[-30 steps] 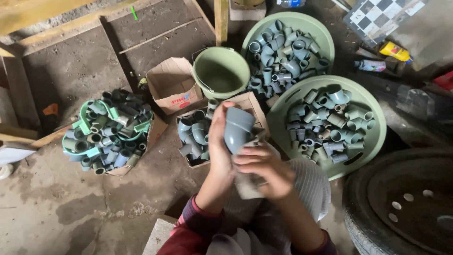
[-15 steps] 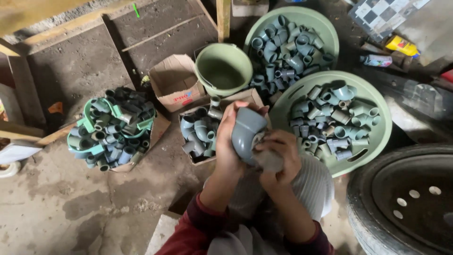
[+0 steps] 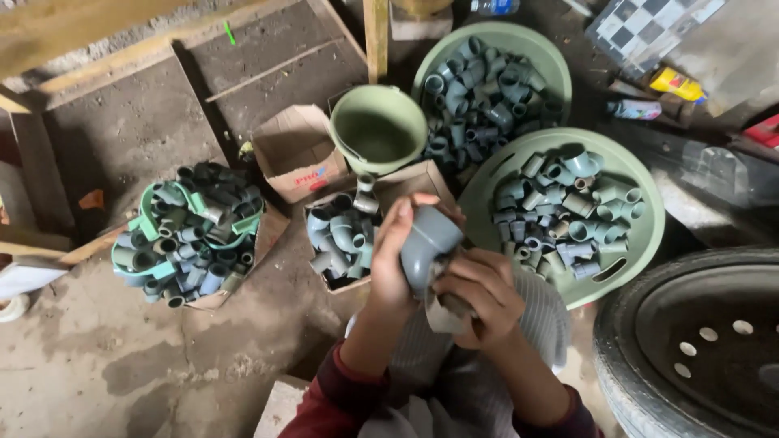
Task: The person sits on the floor and wipes small gray plastic pipe fittings with a cloth. They pick up each fitting from a cardboard box, wipe it thoroughly, and place it back into the box. The process is repeated for several fittings.
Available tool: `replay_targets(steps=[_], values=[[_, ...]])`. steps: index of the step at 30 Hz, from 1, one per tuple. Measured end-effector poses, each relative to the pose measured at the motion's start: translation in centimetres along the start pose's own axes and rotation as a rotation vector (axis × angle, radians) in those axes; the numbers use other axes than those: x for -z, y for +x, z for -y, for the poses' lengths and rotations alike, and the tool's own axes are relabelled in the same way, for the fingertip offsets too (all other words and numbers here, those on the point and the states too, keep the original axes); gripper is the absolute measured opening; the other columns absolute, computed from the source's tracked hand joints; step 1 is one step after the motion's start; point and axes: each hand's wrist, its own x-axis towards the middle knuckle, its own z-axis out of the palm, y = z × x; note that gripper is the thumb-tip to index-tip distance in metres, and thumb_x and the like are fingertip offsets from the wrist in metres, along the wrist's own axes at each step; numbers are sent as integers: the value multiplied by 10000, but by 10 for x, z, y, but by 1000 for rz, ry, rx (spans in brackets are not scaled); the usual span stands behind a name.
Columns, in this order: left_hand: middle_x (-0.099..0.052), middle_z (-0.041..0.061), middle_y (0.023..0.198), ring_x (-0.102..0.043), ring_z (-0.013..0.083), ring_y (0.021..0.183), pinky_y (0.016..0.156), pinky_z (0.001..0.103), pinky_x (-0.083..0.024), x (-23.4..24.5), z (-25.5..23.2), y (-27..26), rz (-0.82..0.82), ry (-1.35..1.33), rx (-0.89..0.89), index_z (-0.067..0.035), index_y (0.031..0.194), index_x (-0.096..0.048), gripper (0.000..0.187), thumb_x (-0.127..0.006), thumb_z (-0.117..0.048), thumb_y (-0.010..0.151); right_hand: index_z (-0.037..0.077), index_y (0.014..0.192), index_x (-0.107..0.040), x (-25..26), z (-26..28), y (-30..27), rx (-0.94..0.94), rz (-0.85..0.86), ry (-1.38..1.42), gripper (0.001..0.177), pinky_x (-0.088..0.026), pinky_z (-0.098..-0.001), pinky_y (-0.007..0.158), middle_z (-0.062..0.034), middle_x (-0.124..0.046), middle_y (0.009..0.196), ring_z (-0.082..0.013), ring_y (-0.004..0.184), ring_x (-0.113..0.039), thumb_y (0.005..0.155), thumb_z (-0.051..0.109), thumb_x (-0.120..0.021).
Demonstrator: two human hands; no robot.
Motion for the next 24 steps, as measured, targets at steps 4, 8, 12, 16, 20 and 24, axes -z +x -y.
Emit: replay_targets(steps=[4, 8, 12, 16, 20, 24], values=[[-676, 312, 893, -717, 386, 910, 807, 430, -560, 1, 2, -1, 46, -9, 28, 58, 1124, -623, 372, -503, -286, 1051, 50, 1015, -766, 35, -42, -41, -34, 210, 433, 456, -597, -449, 682, -142, -733, 1016, -302, 976, -653, 965, 463, -582], [-659, 370, 1096, -689, 440, 1044, 841, 499, -570, -6, 8, -1, 70, -75, 41, 71, 1149, -606, 386, -491, -285, 1051, -9, 1015, -719, 30, -19, -3, -253, -33, 346, 367, -474, -446, 963, -206, -680, 1089, -348, 1133, -591, 1000, 343, -620], [-634, 353, 1228, -671, 406, 1122, 1017, 505, -539, 74, 99, 43, 159, -194, -13, 76, 1212, -585, 297, -462, -156, 1073, 10, 1066, -803, -2, 15, 1, -369, 90, 184, 429, -316, -478, 1219, -184, -740, 1229, -351, 1313, -600, 1035, 351, -544], [-632, 364, 1199, -641, 462, 1163, 1075, 569, -455, -1, 4, -5, 20, -359, 23, 50, 1159, -562, 285, -487, -207, 1063, 12, 932, -804, -18, 24, -10, -330, -139, 183, 364, -513, -462, 1075, -176, -781, 1013, -321, 1095, -716, 1033, 277, -577], [-595, 356, 1285, -547, 498, 1281, 1173, 615, -336, 13, 24, 8, 123, -531, 100, 22, 1160, -578, 291, -493, -240, 1068, -39, 755, -737, -12, 3, -53, -360, -324, 286, 569, -563, -438, 972, -235, -748, 859, -343, 984, -688, 1083, 316, -434], [-627, 309, 1299, -509, 495, 1334, 1222, 580, -285, 33, 33, 8, 152, -756, 248, -90, 1121, -719, 317, -491, -304, 1066, -145, 965, -571, -12, 0, -30, -765, -527, 435, 298, -586, -546, 861, -339, -639, 946, -428, 960, -661, 1047, 122, -470]])
